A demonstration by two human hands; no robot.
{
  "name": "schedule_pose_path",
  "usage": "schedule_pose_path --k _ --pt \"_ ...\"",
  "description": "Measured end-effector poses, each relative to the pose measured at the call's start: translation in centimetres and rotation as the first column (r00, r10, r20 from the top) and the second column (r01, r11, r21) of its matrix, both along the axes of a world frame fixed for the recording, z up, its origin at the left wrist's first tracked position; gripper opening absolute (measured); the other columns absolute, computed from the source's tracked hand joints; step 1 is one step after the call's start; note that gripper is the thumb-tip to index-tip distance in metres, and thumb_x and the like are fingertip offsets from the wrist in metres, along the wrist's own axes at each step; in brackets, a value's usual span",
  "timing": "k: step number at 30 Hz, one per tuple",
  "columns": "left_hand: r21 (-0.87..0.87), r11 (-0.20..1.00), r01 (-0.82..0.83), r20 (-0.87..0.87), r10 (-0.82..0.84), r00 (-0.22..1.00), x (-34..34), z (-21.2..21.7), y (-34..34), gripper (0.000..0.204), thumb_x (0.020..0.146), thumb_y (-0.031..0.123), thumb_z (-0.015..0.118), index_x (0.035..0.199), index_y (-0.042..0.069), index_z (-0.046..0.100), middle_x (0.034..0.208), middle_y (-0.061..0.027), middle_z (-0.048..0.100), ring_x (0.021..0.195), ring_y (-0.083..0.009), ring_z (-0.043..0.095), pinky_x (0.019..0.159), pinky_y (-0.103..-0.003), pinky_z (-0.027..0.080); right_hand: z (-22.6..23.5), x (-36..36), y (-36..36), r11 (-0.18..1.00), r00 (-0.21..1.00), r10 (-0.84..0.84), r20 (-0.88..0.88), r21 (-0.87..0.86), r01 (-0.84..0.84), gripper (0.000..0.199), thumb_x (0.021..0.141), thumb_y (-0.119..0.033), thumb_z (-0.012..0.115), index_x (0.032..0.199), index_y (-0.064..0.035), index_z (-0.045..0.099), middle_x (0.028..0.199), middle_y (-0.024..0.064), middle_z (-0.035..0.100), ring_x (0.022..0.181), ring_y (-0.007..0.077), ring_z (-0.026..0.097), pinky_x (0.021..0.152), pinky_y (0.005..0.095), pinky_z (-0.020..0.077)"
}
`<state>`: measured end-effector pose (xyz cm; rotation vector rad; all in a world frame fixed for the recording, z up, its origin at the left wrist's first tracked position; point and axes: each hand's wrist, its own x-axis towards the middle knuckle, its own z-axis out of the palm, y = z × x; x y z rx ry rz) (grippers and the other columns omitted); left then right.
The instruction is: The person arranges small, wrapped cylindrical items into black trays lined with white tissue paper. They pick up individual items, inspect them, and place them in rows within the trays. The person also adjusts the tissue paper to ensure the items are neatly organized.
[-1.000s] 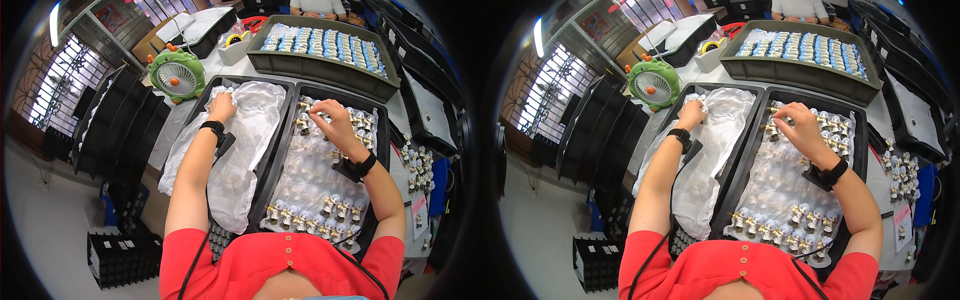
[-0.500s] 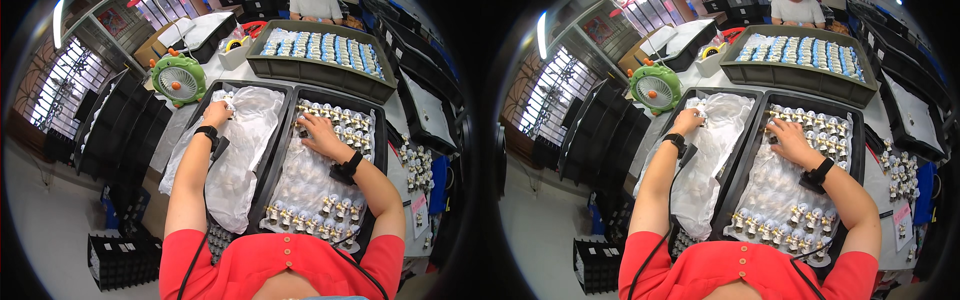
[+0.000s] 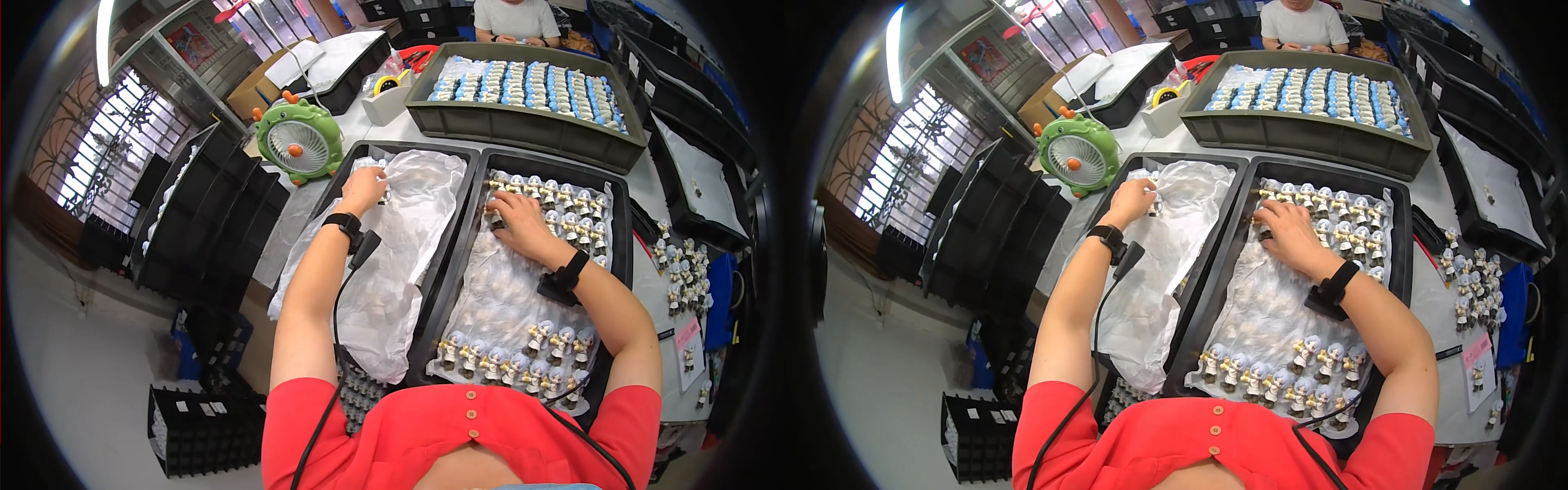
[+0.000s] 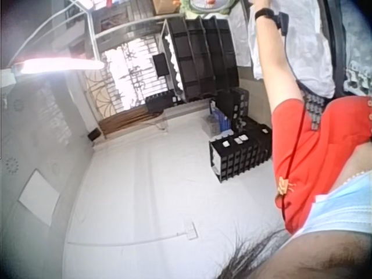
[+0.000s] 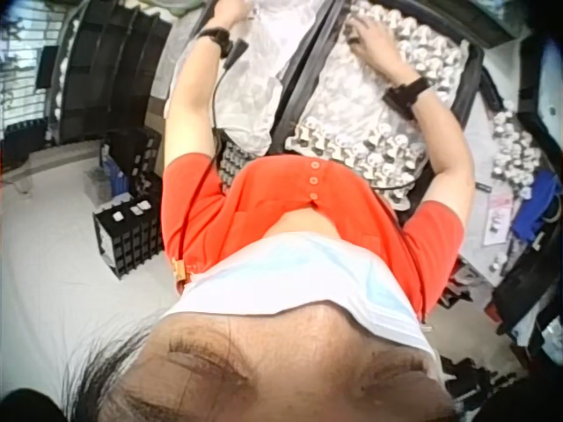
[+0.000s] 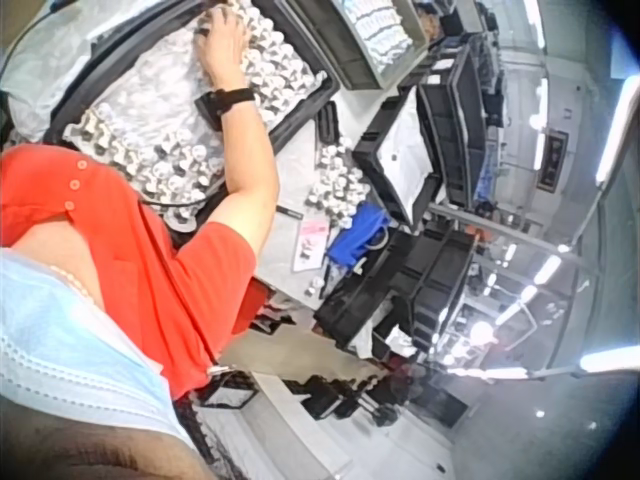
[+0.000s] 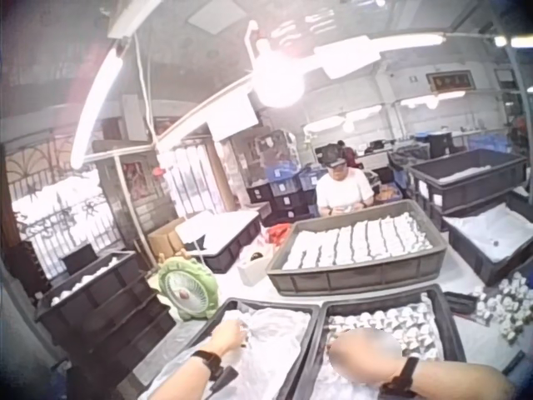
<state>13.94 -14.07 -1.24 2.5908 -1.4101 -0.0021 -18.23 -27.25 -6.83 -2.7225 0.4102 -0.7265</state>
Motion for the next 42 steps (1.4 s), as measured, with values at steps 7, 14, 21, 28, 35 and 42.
schedule_pose_path --k 7,14,21,28,35,42 --pt "0.182 0.964 0.192 0.129 -0.217 0.968 -2.0 -0.9 -0.6 0.03 0.08 0.017 0.059 0.109 0.013 0.065 0.11 -0.0158 0.057 0.101 -0.0323 0.058 0.087 -0.042 0.047 0.5 -0.1 0.0 0.996 0.999 -0.024 0.029 0.092 0.021 0.05 0.062 -0.009 0.07 0.11 -0.011 0.056 0.114 0.0098 0.05 0.111 0.0294 0.046 0.095 0.0417 0.0337" --pt "0.222 0.958 0.181 0.064 -0.199 0.978 -0.7 -2.6 -1.6 0.027 0.076 0.015 0.062 0.102 0.01 0.063 0.11 -0.0118 0.058 0.103 -0.0335 0.055 0.087 -0.042 0.046 1.0 -0.1 0.2 0.994 0.999 -0.012 0.039 0.11 0.007 0.051 0.062 -0.01 0.07 0.111 -0.0082 0.055 0.113 0.0109 0.049 0.11 0.0295 0.046 0.095 0.0411 0.0341" --pt "0.115 0.99 0.086 0.201 -0.108 0.974 -0.8 -1.4 -0.5 0.031 0.073 0.014 0.063 0.104 0.012 0.062 0.113 -0.011 0.057 0.107 -0.0321 0.054 0.089 -0.044 0.045 0.9 -0.2 0.2 0.994 0.999 -0.014 0.041 0.111 0.01 0.053 0.062 -0.009 0.07 0.113 -0.0074 0.054 0.114 0.0112 0.049 0.112 0.0296 0.045 0.096 0.041 0.0343" --pt "-0.124 0.972 0.198 0.169 -0.176 0.97 0.9 -1.5 -1.3 0.063 0.071 0.012 0.065 0.131 0.015 0.045 0.123 -0.0123 0.053 0.113 -0.0335 0.05 0.095 -0.042 0.042 0.7 -0.2 0.1 0.993 0.999 -0.026 0.027 0.115 0.023 0.053 0.062 -0.007 0.069 0.113 -0.0082 0.054 0.115 0.0105 0.05 0.111 0.0296 0.046 0.096 0.0396 0.0363" --pt "-0.319 0.909 0.268 -0.19 -0.339 0.921 -1.2 0.3 -3.9 0.065 0.071 0.007 0.062 0.134 0.011 0.045 0.118 -0.0148 0.058 0.109 -0.0319 0.054 0.094 -0.037 0.042 0.9 -0.4 0.1 0.994 1.0 -0.018 0.022 0.112 0.016 0.054 0.061 -0.008 0.069 0.113 -0.007 0.054 0.115 0.0111 0.05 0.111 0.0303 0.046 0.096 0.04 0.0359" --pt "-0.181 0.883 0.432 0.025 -0.435 0.9 0.7 -0.2 -2.7 0.02 0.067 -0.001 0.059 0.084 0.002 0.068 0.1 -0.0096 0.063 0.094 -0.0263 0.06 0.079 -0.034 0.048 0.9 -0.5 0.3 0.991 0.999 -0.02 0.025 0.134 0.016 0.052 0.063 -0.007 0.068 0.113 -0.0049 0.054 0.116 0.0126 0.049 0.114 0.0308 0.043 0.098 0.0412 0.0337"
